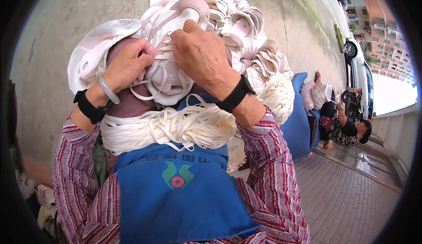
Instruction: The recorder is threading laces into a pair of pink and white sneakers.
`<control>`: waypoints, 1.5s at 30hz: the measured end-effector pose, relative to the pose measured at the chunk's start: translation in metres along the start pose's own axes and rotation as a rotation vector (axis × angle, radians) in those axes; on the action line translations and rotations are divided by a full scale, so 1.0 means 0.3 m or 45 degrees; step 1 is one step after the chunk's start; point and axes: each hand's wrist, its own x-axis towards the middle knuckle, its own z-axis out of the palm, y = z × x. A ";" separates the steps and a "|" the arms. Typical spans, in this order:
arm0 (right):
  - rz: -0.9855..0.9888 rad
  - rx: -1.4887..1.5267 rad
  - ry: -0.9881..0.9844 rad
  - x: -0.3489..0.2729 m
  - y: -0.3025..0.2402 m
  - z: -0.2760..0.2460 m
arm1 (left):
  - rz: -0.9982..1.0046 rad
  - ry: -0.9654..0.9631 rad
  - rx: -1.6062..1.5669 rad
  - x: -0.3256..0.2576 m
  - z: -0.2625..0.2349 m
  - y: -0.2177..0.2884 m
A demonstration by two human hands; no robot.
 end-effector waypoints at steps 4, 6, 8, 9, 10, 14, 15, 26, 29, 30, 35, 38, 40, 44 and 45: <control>-0.026 -0.135 -0.081 0.013 -0.023 0.011 | -0.023 -0.061 -0.065 -0.004 -0.011 0.010; -0.053 -0.193 -0.094 0.017 -0.021 0.021 | 0.004 -0.046 -0.075 -0.003 -0.003 0.005; -0.123 -0.237 -0.110 0.019 -0.011 0.041 | 0.017 -0.064 -0.080 -0.003 -0.003 0.002; -0.127 -0.238 -0.108 0.022 -0.009 0.048 | 0.019 -0.059 -0.080 -0.002 -0.002 -0.002; -0.090 -0.167 -0.062 0.024 -0.006 0.055 | 0.039 -0.056 -0.078 0.000 0.000 -0.008; 0.019 0.251 0.027 0.052 0.034 0.064 | 0.071 -0.066 -0.052 -0.004 -0.004 0.008; 0.025 0.252 0.026 0.061 0.041 0.057 | 0.068 -0.071 -0.052 -0.004 -0.005 0.004; 0.414 0.855 -0.413 0.092 0.099 -0.025 | 0.005 -0.059 -0.086 -0.009 -0.003 0.004; 0.569 0.988 -0.528 0.085 0.099 -0.061 | 0.037 -0.071 0.006 -0.009 0.004 0.011; 0.499 0.875 -0.514 0.089 0.108 -0.058 | 0.037 -0.077 0.007 -0.009 0.002 0.013; 0.206 0.680 -0.394 0.092 0.081 -0.048 | 0.063 -0.054 -0.055 -0.013 0.001 0.004; 0.105 0.352 -0.354 0.086 0.041 -0.034 | 0.053 -0.058 -0.048 -0.013 -0.001 0.001; 0.067 0.300 -0.326 0.086 0.041 -0.012 | 0.062 -0.067 -0.031 -0.010 -0.001 0.001; 0.113 0.422 -0.343 0.107 0.041 0.025 | 0.053 -0.096 -0.026 -0.009 -0.010 -0.007; 0.182 0.591 -0.426 0.112 0.042 0.022 | 0.057 -0.101 -0.023 -0.010 -0.011 -0.007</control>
